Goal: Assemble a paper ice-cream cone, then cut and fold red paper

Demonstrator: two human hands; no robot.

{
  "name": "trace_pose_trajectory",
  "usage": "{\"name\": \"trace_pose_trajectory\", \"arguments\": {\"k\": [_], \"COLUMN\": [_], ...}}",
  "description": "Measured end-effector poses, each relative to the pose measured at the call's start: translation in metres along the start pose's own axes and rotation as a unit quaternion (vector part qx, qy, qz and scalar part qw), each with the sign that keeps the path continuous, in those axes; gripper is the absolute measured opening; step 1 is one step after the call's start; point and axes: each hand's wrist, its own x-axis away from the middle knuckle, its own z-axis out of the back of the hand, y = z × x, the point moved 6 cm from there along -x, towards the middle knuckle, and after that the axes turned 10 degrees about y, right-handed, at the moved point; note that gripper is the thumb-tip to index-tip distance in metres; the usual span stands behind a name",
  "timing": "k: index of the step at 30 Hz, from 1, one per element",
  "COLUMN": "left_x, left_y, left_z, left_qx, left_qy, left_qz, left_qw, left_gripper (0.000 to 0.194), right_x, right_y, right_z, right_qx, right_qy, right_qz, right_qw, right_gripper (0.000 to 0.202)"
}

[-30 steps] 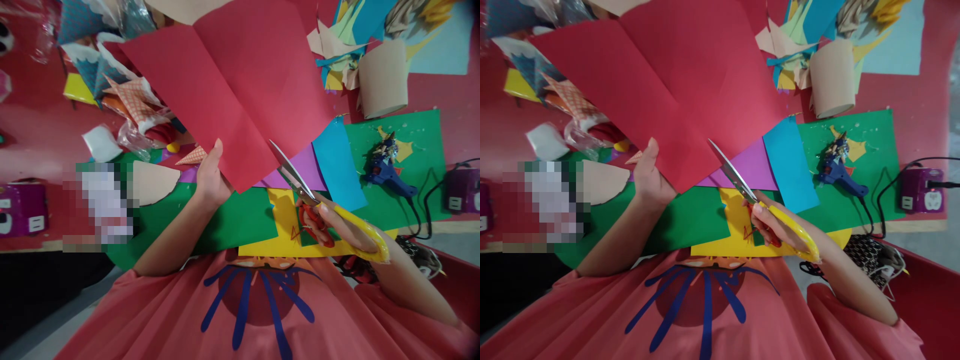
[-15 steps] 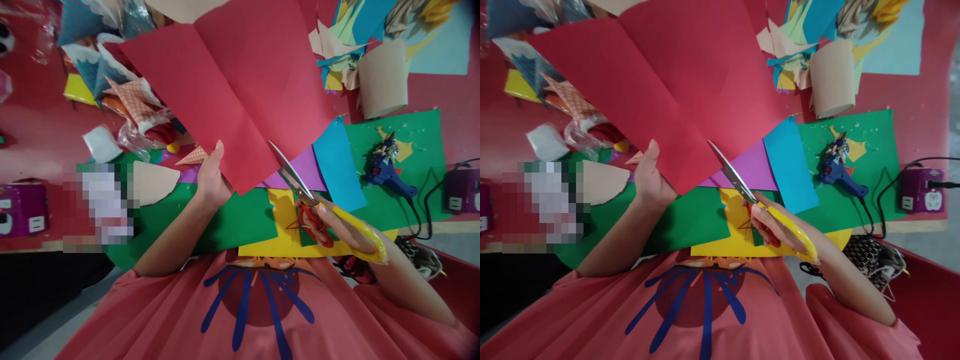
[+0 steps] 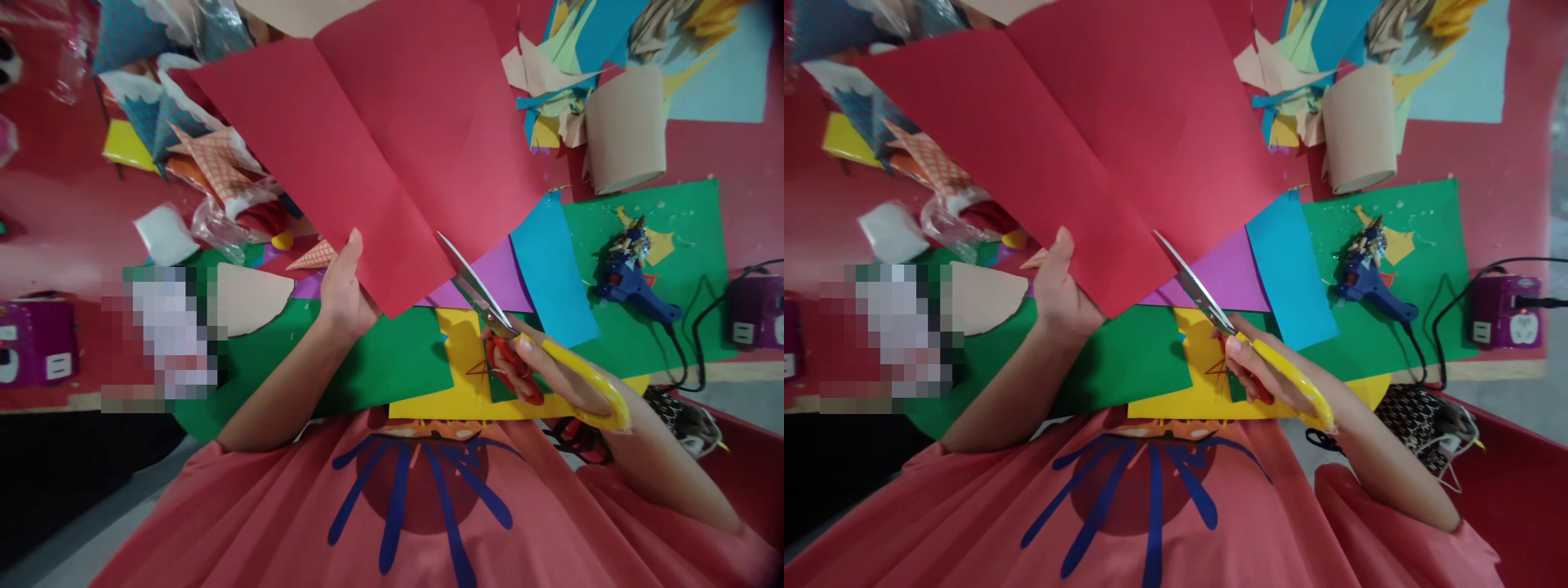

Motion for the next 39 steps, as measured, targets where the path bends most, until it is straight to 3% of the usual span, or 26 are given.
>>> {"name": "trace_pose_trajectory", "arguments": {"k": [4,15,25,39], "left_x": [-0.002,0.0009,0.0002,-0.003], "left_y": [0.0015,-0.0013,0.0006,0.0055], "left_z": [0.0024,0.0001,0.0025,0.0084], "left_qx": [-0.013,-0.001,0.004,-0.012], "left_qy": [0.002,0.003,0.001,0.04], "left_qz": [-0.024,-0.008,-0.014,-0.028], "left_qw": [1.0,1.0,1.0,0.999], "left_gripper": [0.03,0.027,0.026,0.024], "right_x": [0.0008,0.0011,-0.0018,0.0018], "right_y": [0.0031,0.0028,0.0,0.0057], "right_z": [0.0015,0.0019,-0.0021,0.0063], "right_qx": [-0.004,0.012,0.013,0.031], "right_qy": [0.001,0.011,0.043,0.094], "right_qz": [0.007,0.001,-0.029,-0.053], "right_qw": [1.0,1.0,0.999,0.994], "right_gripper": [0.036,0.034,0.042,0.047]}}
